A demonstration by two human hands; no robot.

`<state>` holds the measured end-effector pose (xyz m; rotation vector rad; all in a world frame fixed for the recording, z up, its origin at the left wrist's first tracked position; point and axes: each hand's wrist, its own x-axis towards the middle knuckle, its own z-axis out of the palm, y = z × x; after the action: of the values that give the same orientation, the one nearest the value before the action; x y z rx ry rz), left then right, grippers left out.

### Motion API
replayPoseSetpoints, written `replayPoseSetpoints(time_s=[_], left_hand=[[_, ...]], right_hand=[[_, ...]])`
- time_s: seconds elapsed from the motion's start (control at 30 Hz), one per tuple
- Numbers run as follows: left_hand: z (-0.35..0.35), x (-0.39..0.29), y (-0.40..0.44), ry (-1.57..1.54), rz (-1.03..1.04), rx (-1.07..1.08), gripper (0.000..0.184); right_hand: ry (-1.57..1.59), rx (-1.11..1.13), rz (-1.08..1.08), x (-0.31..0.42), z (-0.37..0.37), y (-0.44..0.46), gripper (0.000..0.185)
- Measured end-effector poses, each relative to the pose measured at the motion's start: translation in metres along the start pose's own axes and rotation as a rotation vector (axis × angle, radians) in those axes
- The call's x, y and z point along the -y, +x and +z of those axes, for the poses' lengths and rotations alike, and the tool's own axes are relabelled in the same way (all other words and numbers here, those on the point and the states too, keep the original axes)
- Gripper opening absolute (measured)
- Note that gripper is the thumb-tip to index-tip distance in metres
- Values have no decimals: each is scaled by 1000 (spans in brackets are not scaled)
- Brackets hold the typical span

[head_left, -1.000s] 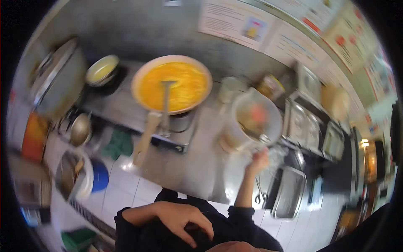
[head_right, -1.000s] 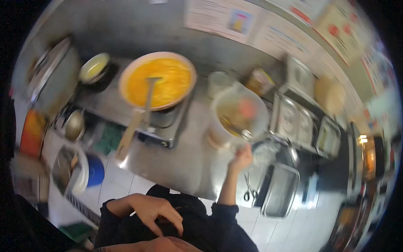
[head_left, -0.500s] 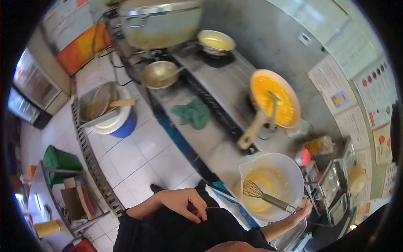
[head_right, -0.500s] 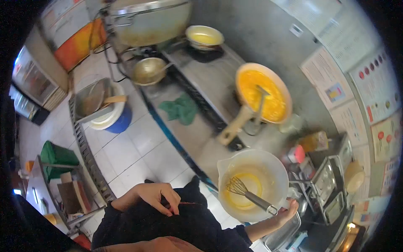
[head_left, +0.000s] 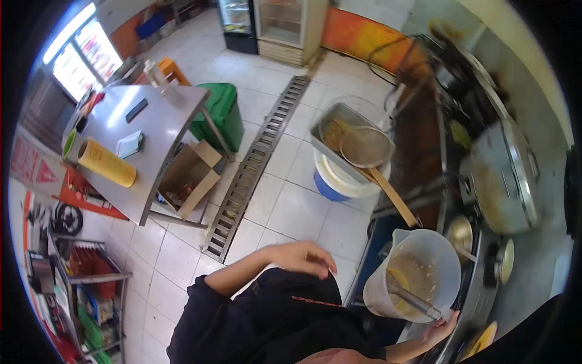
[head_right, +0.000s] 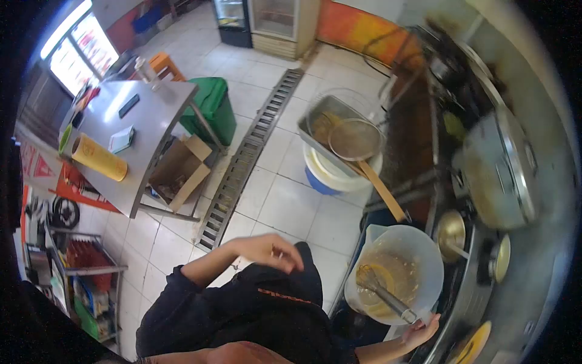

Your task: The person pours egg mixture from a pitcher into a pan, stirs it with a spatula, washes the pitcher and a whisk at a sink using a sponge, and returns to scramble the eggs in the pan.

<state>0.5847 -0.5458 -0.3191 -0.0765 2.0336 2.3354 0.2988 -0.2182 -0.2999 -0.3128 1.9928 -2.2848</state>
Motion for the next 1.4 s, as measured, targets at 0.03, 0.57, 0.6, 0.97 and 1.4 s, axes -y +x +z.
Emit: replayPoseSetpoints(time_s=[0.03,0.57,0.6,0.97,1.4], left_hand=[[-52,22,-6,-41,-36,-66,24],[-450,330,-350,720,-1516,-689,36],[-450,345,-349,740,-1515,-697,36],[-765,274,-186,-177,-1131,-1384,32],[-1263,246,-248,-279,-1001,-1471,30]], right_hand=[[25,-34,6,-2,50,8,30],[188,588,-56,-198,842,153,33],[216,560,-11,-208,895,154,36],[-83,489,58,-290,1354,214,26],[28,1119,-117,-380,1970,196,35]])
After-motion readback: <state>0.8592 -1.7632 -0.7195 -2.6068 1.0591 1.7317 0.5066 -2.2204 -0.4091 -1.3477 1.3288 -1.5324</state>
